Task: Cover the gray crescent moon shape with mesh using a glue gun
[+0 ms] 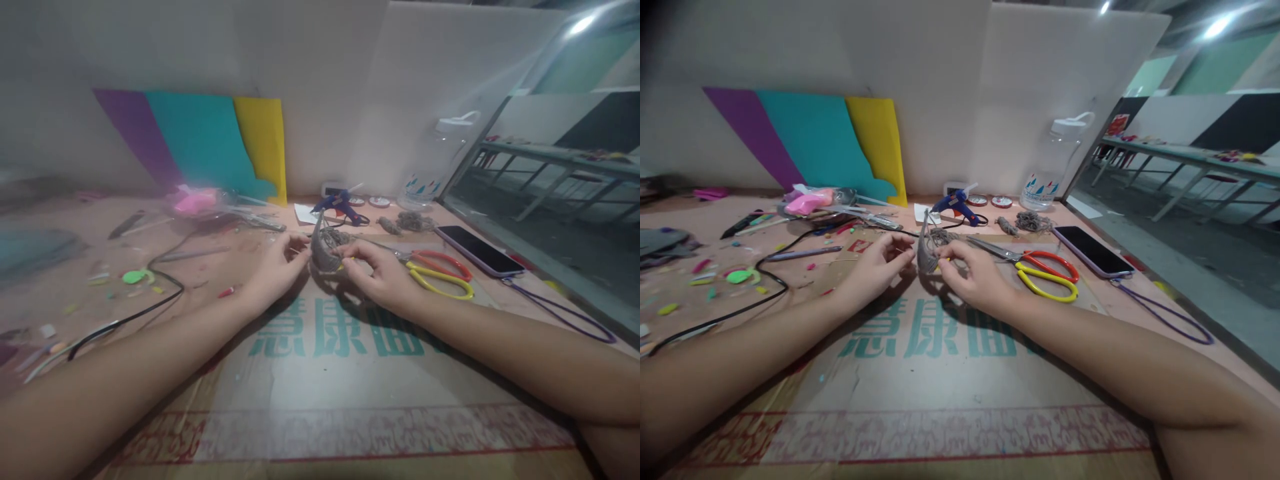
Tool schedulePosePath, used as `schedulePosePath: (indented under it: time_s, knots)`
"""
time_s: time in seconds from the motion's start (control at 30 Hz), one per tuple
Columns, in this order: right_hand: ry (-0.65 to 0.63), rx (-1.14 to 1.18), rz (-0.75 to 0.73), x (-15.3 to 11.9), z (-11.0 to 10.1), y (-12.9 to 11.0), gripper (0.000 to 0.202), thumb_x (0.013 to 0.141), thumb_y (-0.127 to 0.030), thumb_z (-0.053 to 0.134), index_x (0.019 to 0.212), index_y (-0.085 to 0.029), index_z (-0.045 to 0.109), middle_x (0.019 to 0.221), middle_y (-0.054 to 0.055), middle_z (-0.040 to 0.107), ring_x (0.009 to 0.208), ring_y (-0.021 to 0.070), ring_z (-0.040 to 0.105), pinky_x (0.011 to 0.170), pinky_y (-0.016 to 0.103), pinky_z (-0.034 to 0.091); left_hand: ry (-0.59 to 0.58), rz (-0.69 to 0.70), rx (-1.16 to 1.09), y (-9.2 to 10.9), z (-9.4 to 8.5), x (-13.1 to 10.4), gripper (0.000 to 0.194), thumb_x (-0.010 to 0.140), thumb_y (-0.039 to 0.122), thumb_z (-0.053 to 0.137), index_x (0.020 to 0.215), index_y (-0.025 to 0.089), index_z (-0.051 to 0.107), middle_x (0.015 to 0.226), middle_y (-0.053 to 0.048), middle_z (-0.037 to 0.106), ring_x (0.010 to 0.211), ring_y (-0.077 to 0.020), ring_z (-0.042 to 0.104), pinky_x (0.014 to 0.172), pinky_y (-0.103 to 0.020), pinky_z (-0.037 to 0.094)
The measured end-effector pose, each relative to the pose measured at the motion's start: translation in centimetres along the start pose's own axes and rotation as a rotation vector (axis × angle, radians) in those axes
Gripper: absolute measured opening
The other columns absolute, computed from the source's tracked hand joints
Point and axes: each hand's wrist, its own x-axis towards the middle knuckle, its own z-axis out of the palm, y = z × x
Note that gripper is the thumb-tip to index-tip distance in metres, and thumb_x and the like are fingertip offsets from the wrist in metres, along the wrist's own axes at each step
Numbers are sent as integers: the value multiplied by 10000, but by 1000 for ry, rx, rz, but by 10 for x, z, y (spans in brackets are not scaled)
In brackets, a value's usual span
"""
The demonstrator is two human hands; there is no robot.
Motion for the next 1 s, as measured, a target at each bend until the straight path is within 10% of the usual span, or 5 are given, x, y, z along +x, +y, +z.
schedulePosePath:
  time_s: [0.2, 0.33, 0.8, 1.0]
  knots:
    - [-136, -111, -211, -4, -3, -10, 58, 871, -205, 514, 850, -228, 563, 1095, 95, 732, 961, 212, 688, 846, 358, 518, -55, -42, -43, 0, 0, 0, 387, 854, 406, 612, 1171, 186, 587, 702, 13, 624, 570, -129, 561, 516, -232, 433]
    - [-161, -83, -297, -4, -2, -9, 81, 885, -202, 498, 855, -222, 570, 1053, 106, 736, 968, 208, 690, 840, 352, 527, -41, -33, -17, 0, -3, 2, 267, 841, 424, 626, 949, 179, 634, 788, -9, 639, 617, -124, 569, 532, -226, 451]
    - [-146, 40, -235, -4, -5, -12, 117, 932, -205, 486, 927, -197, 602, 1119, 122, 711, 1038, 202, 664, 923, 361, 494, -125, -214, -330, 1, 6, 0, 344, 854, 392, 628, 1140, 206, 590, 677, 40, 582, 475, -80, 489, 451, -195, 411]
    - [-31, 88, -222, 6, -12, -2, 294, 1001, -303, 383, 863, -187, 616, 1037, 96, 707, 1009, 193, 649, 921, 363, 491, -107, -159, -332, -5, -4, 7, 332, 824, 392, 679, 1074, 174, 698, 901, -40, 718, 777, -149, 644, 675, -222, 490]
